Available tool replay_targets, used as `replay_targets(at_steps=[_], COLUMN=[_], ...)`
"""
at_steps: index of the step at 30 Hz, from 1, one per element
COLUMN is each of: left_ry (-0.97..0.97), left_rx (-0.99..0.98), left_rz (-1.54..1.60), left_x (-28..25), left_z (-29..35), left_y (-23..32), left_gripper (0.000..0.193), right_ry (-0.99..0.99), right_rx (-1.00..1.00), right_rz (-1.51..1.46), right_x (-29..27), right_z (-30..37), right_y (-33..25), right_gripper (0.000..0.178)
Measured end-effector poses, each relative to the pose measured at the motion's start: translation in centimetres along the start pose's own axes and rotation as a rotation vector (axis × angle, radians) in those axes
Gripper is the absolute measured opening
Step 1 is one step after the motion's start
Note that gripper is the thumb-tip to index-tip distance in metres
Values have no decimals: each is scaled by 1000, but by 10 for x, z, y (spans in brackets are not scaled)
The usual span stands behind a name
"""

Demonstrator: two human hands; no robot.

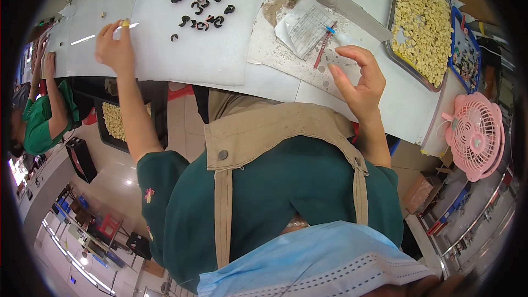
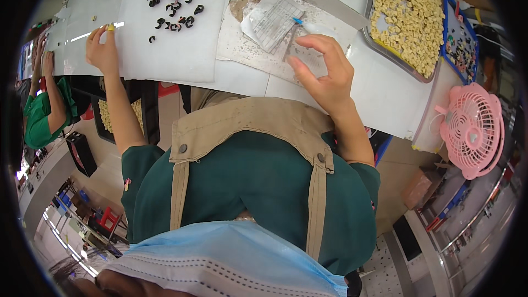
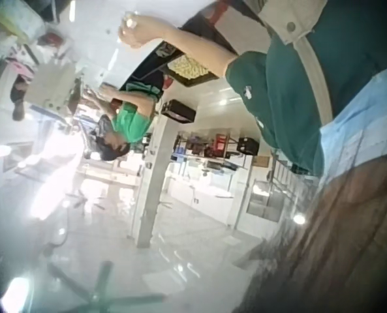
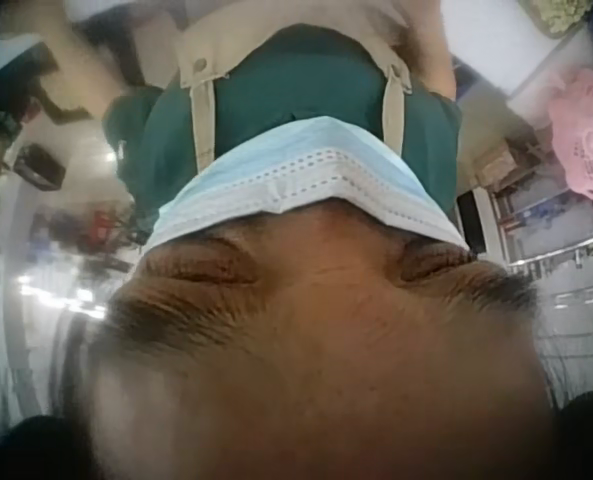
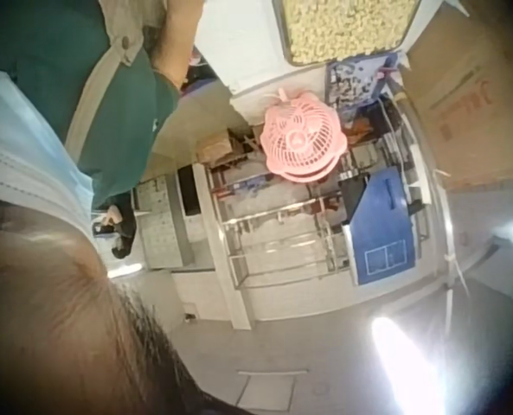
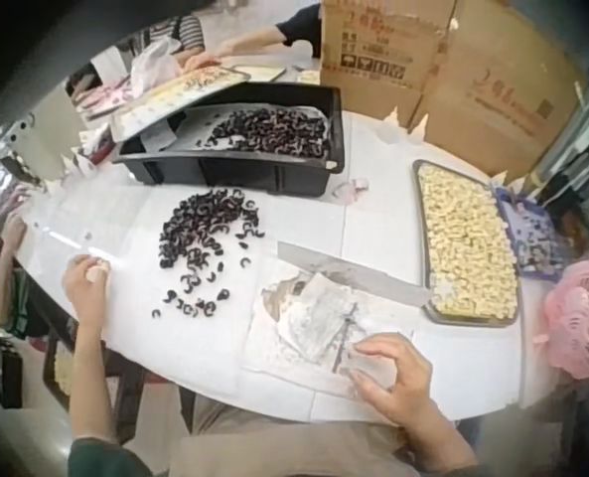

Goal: The person applies glue to curved pieces using a squeeze bottle, attaches small pieces to them by hand, and places the assembled items on the table.

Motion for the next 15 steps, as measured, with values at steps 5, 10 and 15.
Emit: replay_targets(at_steps=[5,10,15], left_ry=[-51,-62,-413], left_rx=[27,548,562], left_rz=[-691,52,63], left_x=[19,15,39], left_z=[-24,-15,-9], left_y=[-17,159,240], left_gripper=[28,21,16], right_ry=[13,22,59], right_rx=[39,65,66], right_rz=[29,22,39], right_x=[-4,-11,-19], right_z=[5,4,10], right_y=[0,3,1], right_gripper=[24,17,12])
Point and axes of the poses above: each hand's wrist, its own z-axis away from the middle knuckle, its own x-axis out of the palm, y = z × x, the point moved 5 cm from there along -z, towards the middle knuckle, and after that the axes turned 14 degrees about -z, right-handed, at the moved point
